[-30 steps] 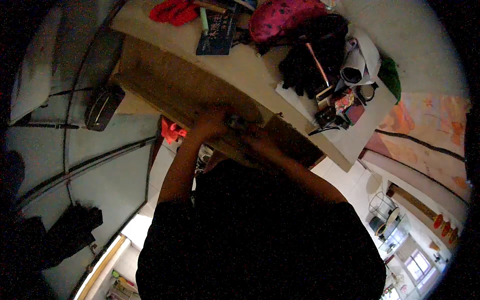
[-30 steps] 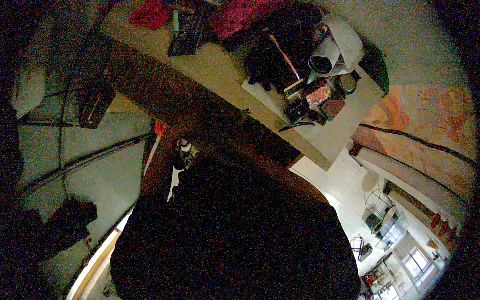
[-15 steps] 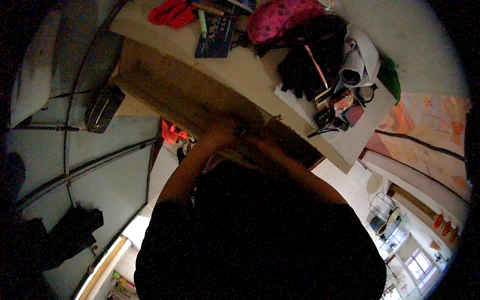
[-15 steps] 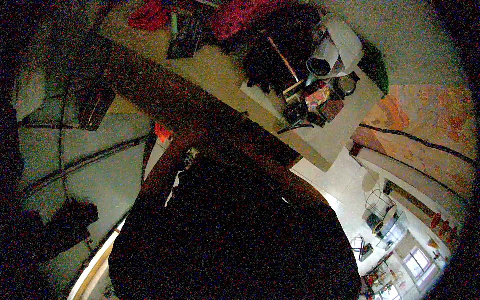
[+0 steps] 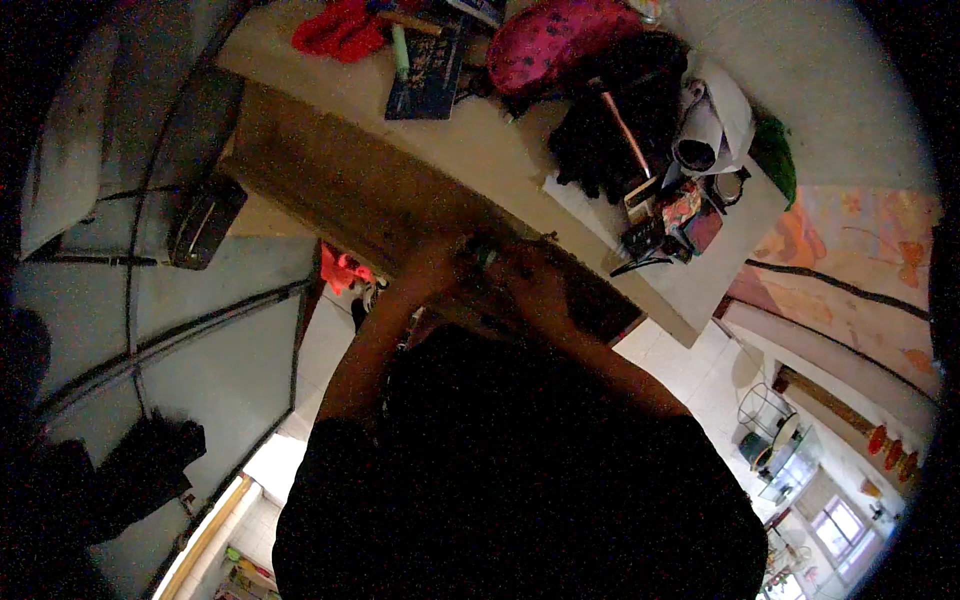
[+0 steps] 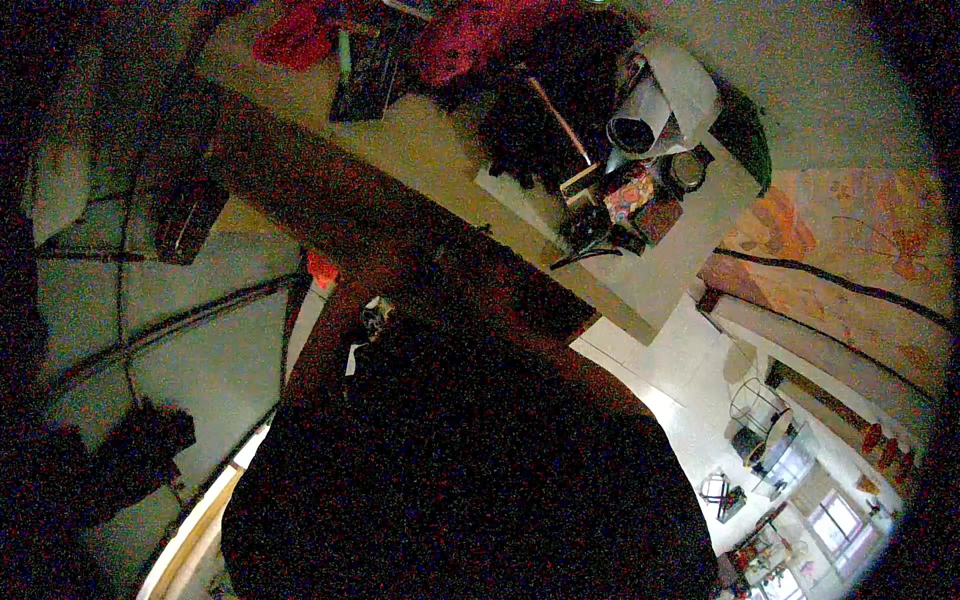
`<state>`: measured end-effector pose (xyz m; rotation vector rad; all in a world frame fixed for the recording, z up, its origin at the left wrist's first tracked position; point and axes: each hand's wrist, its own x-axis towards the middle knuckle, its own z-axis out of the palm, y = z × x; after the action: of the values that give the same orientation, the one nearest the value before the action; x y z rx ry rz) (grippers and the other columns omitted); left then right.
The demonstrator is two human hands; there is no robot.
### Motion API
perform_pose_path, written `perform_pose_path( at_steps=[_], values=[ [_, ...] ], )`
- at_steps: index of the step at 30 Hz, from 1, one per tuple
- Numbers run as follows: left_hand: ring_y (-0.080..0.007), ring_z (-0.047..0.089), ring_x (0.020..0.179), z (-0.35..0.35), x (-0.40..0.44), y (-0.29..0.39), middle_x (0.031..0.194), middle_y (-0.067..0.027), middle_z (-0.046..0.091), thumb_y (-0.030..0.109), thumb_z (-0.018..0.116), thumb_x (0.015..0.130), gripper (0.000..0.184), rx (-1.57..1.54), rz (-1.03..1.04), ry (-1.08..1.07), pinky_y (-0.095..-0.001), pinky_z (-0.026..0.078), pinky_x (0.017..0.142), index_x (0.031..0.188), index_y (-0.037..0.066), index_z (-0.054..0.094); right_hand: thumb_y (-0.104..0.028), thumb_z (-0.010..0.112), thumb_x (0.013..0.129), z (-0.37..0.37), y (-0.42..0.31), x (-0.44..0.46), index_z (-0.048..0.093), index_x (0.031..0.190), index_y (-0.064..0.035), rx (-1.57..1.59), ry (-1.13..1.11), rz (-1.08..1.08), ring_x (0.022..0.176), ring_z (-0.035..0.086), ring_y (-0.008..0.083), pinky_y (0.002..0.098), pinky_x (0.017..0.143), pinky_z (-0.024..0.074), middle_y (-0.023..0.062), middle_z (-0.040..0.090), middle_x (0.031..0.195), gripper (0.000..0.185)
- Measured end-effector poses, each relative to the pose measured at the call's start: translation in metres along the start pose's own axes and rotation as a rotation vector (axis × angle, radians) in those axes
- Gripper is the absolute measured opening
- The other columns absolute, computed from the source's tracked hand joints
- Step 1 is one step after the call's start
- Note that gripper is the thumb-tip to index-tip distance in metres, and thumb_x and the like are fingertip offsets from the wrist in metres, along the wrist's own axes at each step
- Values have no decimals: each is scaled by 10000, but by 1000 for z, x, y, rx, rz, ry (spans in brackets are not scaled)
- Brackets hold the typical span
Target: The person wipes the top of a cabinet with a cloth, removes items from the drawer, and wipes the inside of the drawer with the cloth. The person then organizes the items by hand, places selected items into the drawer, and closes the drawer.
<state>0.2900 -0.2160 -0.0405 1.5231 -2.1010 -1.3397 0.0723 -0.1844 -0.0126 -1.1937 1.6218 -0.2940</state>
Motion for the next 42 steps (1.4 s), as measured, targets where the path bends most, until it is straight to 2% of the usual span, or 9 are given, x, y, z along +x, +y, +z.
perform_pose_path(
  at_steps=[6,9,11,14,18,21,24,33,42],
  values=[
    [-426,618,1225,-12,1,0,1288,-234,673,172,663,915,519,65,-56,117,-528,499,1043,1423,101,579,-247,787,897,-35,-13,-44,722,1125,-48,151,82,-339,966,718,276,382,874,567,132,753,1068,310],
    [-429,626,1210,4,5,-8,1276,-229,679,201,678,911,528,242,-92,95,-533,509,1027,1421,109,581,-192,790,888,-95,-63,-86,715,1097,-31,101,106,-728,924,710,240,360,847,565,119,745,1011,274],
    [-434,634,1191,14,5,-17,1267,-237,680,199,674,912,511,286,-76,40,-541,515,1015,1409,114,592,-200,741,940,-133,-82,-106,708,1070,-1,47,424,-1100,863,680,199,327,805,551,82,721,926,240],
    [-437,643,1163,32,7,-36,1243,-243,683,199,665,912,486,314,-89,-56,-547,522,999,1385,103,604,-257,611,1045,-197,-64,-96,714,1059,26,252,1021,-746,744,575,125,272,684,466,24,622,783,302],
    [-437,658,1122,46,17,-60,1198,-246,694,201,650,912,453,400,-58,-86,-549,530,978,1346,75,620,-306,552,1080,-285,-64,-101,744,1051,9,416,1055,-676,663,500,73,242,582,380,-6,548,697,369],
    [-437,668,1091,52,24,-76,1165,-248,702,203,639,912,431,475,-54,-88,-550,536,963,1317,54,632,-310,600,1060,-316,-43,-93,771,1008,-7,-19,1106,-530,601,467,64,243,534,343,-18,540,660,351],
    [-437,679,1060,57,27,-100,1131,-251,709,205,629,913,413,552,-57,-95,-552,542,947,1288,33,644,-312,690,1010,-310,-62,-91,799,959,-22,283,1125,-384,542,427,54,241,492,288,-23,551,643,314],
    [-415,693,1051,48,29,-78,1162,-263,703,160,549,945,354,635,146,74,-543,552,927,1243,4,660,-353,814,895,-310,-56,-70,697,682,1,198,1139,-338,497,433,71,254,492,329,-16,535,566,430],
    [-431,658,1127,54,26,-96,1250,-264,665,205,571,948,423,671,-22,-96,-540,536,973,1333,34,613,-430,824,858,-315,-44,-45,615,579,14,48,1176,-240,516,462,118,307,542,382,28,517,529,565]
  ],
)
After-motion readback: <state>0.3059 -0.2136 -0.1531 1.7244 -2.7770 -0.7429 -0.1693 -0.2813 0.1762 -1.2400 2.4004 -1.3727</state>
